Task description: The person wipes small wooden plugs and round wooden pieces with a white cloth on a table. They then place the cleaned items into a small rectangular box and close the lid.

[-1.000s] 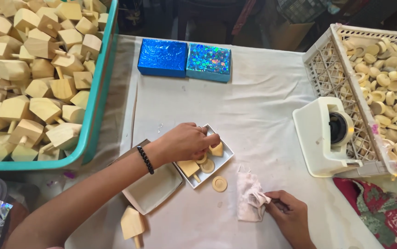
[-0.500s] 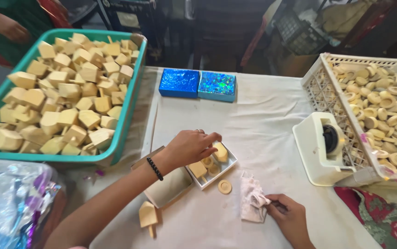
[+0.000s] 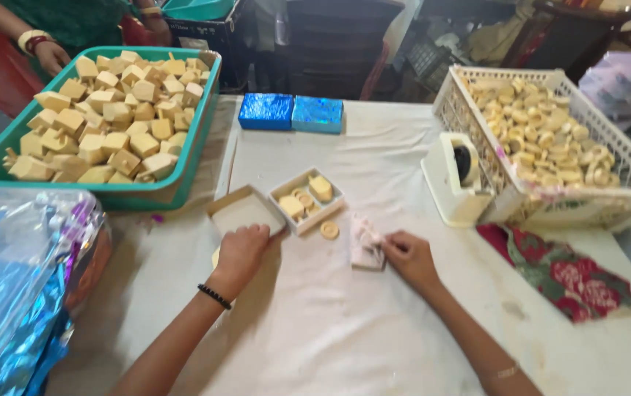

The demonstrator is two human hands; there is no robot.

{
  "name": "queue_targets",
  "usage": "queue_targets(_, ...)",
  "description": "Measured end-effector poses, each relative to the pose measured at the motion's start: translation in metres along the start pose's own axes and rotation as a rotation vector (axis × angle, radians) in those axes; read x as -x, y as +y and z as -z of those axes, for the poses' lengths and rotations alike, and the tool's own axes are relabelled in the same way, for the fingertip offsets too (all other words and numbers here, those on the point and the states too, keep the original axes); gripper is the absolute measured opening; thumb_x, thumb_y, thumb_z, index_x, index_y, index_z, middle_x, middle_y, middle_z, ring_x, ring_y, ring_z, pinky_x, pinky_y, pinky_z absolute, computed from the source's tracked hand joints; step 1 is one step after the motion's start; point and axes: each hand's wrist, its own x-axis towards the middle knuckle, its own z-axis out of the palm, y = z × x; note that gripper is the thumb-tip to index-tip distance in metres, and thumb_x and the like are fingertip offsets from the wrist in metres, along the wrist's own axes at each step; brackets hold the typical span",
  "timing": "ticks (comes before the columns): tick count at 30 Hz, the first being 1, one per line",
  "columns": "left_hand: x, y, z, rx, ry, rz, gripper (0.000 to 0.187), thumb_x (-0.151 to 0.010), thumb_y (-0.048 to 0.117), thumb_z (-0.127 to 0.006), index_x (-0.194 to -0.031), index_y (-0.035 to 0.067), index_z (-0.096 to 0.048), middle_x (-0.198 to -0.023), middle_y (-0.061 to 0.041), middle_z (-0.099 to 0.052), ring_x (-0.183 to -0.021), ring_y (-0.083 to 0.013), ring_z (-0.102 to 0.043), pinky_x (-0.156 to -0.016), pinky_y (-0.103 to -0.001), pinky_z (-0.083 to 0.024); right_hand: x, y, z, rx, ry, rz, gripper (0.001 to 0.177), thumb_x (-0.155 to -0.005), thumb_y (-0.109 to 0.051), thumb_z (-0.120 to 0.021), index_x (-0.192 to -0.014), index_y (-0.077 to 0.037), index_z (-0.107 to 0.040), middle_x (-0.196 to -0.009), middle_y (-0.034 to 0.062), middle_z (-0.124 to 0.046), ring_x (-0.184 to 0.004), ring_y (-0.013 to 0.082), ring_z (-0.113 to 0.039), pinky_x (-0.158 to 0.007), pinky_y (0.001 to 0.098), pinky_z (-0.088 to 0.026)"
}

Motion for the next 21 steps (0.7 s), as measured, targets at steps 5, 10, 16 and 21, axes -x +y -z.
queue_targets(5, 0.043, 0.023, 0.026, 0.264, 0.455, 0.122, 0.005, -0.096, 0.015, -0.062, -0.099, 0.011, -0.061, -0.094, -0.006, -0.065, -0.095, -0.026, -0.066, -0.085, -0.044, -0.046, 0.012, -0.043, 0.02, 0.054, 0.022, -0.023, 0.02, -0.086, -0.021, -0.08, -0.089, -0.001, -0.079, -0.084, 0.0102, -0.077, -0.071, 0.0134, -0.071, -0.066, 0.0282, -0.056)
queue_targets(10, 0.043, 0.008, 0.03, 0.37, 0.805, 0.02, 0.009, -0.097, 0.007, -0.063, -0.105, 0.01, -0.06, -0.103, -0.008, -0.067, -0.103, -0.0295, -0.065, -0.092, -0.045, -0.046, -0.007, -0.024, 0.051, 0.404, 0.518, 0.214, 0.02, -0.09, -0.022, -0.076, -0.085, -0.002, -0.075, -0.094, 0.0114, -0.07, -0.088, 0.0273, -0.066, -0.08, 0.0374, -0.053)
queue_targets(16, 0.053, 0.03, 0.04, 0.883, 0.876, -0.069, 0.031, -0.093, -0.011, -0.053, -0.123, -0.002, -0.053, -0.12, -0.02, -0.063, -0.102, -0.0339, -0.065, -0.084, -0.041, -0.056, -0.002, -0.052, 0.064, 0.717, 0.599, 0.279, 0.015, -0.087, -0.025, -0.076, -0.093, -0.012, -0.077, -0.108, 0.0068, -0.07, -0.111, 0.0327, -0.06, -0.093, 0.0518, -0.043)
queue_targets(21, 0.057, 0.042, 0.013, 1.397, 0.471, -0.083, 0.023, -0.105, 0.008, -0.057, -0.127, 0.002, -0.057, -0.116, -0.01, -0.067, -0.104, -0.022, -0.065, -0.091, -0.035, -0.053, 0.004, -0.047, 0.029, 0.204, 0.149, 0.334, 0.061, -0.086, -0.026, -0.079, -0.141, -0.017, -0.053, -0.135, 0.0074, -0.062, -0.123, 0.0296, -0.061, -0.107, 0.047, -0.048)
